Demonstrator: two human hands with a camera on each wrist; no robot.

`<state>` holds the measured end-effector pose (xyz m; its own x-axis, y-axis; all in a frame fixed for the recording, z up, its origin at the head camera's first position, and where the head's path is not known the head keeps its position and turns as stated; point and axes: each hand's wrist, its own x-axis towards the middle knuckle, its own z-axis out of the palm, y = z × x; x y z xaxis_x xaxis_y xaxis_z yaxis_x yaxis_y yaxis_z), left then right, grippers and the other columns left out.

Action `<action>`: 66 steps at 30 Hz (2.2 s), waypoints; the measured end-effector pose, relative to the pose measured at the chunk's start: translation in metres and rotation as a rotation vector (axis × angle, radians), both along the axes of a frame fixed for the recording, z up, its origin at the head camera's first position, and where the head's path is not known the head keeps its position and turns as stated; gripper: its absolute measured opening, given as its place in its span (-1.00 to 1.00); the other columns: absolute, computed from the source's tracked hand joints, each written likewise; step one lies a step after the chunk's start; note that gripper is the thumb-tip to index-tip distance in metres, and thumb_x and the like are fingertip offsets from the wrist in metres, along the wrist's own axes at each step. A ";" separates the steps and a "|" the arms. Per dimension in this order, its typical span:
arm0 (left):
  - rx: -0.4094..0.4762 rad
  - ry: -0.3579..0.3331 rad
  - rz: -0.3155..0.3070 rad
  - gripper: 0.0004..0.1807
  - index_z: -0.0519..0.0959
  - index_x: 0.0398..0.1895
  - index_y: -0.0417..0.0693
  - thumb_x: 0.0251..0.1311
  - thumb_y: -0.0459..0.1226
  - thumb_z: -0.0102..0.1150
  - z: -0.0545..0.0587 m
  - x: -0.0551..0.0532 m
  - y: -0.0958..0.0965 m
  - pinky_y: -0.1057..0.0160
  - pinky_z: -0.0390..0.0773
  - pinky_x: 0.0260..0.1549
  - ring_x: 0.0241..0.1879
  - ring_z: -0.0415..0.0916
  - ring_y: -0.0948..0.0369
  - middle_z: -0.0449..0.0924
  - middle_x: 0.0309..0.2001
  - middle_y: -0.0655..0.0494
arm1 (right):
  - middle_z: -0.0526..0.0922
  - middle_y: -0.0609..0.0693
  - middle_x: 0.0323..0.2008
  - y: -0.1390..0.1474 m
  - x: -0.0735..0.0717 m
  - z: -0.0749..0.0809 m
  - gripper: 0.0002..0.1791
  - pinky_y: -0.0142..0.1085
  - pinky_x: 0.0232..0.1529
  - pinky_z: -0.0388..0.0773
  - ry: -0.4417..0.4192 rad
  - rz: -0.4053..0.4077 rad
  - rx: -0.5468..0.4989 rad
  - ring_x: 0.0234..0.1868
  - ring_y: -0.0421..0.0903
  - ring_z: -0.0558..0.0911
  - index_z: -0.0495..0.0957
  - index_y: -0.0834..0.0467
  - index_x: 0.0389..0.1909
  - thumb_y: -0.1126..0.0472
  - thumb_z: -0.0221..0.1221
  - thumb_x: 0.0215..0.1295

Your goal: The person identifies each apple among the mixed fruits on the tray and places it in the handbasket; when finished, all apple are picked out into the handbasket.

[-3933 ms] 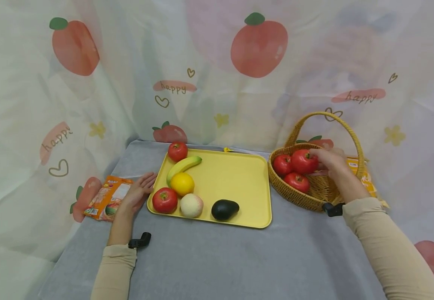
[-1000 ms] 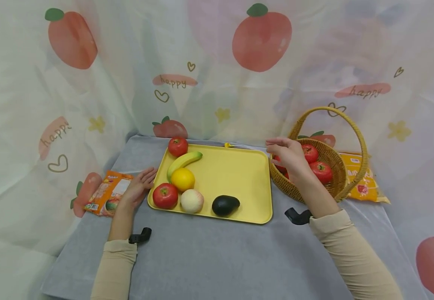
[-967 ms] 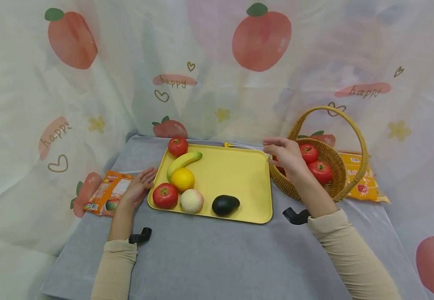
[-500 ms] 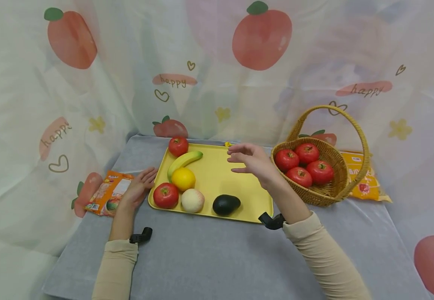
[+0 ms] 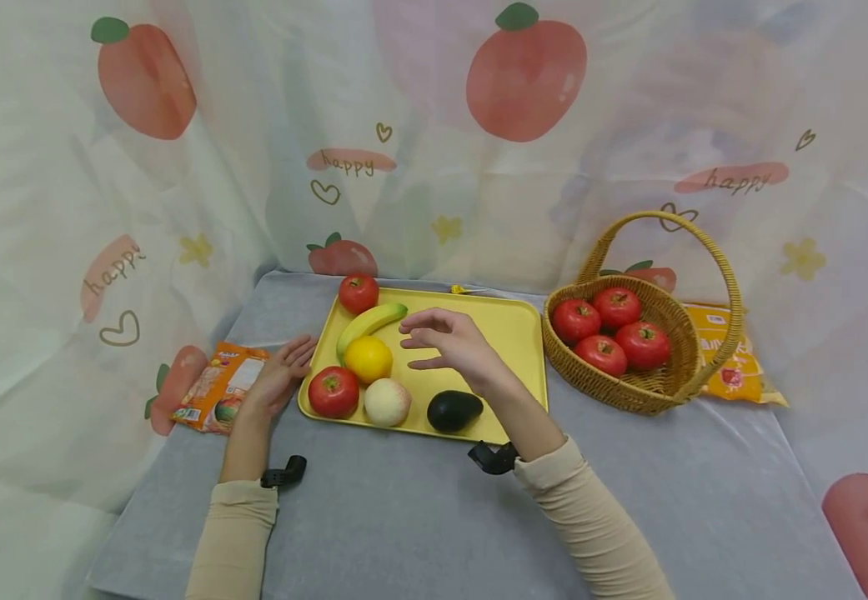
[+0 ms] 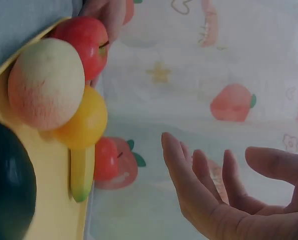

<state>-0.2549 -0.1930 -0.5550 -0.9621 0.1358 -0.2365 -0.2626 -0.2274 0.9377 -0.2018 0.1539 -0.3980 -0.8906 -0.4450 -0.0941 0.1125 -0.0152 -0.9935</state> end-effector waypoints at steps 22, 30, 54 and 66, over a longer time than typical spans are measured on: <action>0.031 -0.001 -0.023 -0.21 -0.03 0.67 -0.22 0.40 -0.69 -0.20 0.001 -0.001 0.000 0.03 0.09 0.55 0.63 0.00 0.02 0.04 0.64 -0.17 | 0.45 0.46 0.32 -0.061 0.013 -0.042 -0.60 0.26 0.21 0.53 -0.096 0.105 -0.066 0.31 0.40 0.53 0.45 0.45 0.28 0.27 0.04 0.60; 0.020 -0.004 -0.019 -0.21 -0.03 0.68 -0.22 0.41 -0.69 -0.21 0.000 -0.002 -0.002 0.04 0.08 0.56 0.62 0.02 0.04 0.05 0.64 -0.15 | 0.51 0.39 0.28 -0.080 0.019 -0.054 -0.58 0.22 0.24 0.53 -0.081 0.053 0.034 0.28 0.38 0.53 0.47 0.42 0.29 0.24 0.09 0.57; 0.025 0.010 -0.018 -0.25 -0.05 0.67 -0.26 0.46 -0.64 -0.21 0.002 0.000 0.000 0.03 0.07 0.56 0.62 0.02 0.01 0.04 0.63 -0.21 | 0.48 0.17 0.42 -0.134 0.032 -0.083 -0.36 0.01 0.45 0.37 0.155 -0.132 0.362 0.39 0.09 0.47 0.38 0.23 0.48 0.18 0.25 0.43; 0.025 0.017 -0.007 -0.27 -0.03 0.67 -0.26 0.47 -0.63 -0.22 -0.001 0.000 -0.001 0.03 0.07 0.56 0.62 0.02 0.00 0.06 0.63 -0.21 | 0.56 0.16 0.29 -0.151 0.019 -0.098 -0.42 -0.03 0.28 0.54 0.293 -0.141 0.486 0.22 0.07 0.57 0.45 0.26 0.39 0.14 0.27 0.43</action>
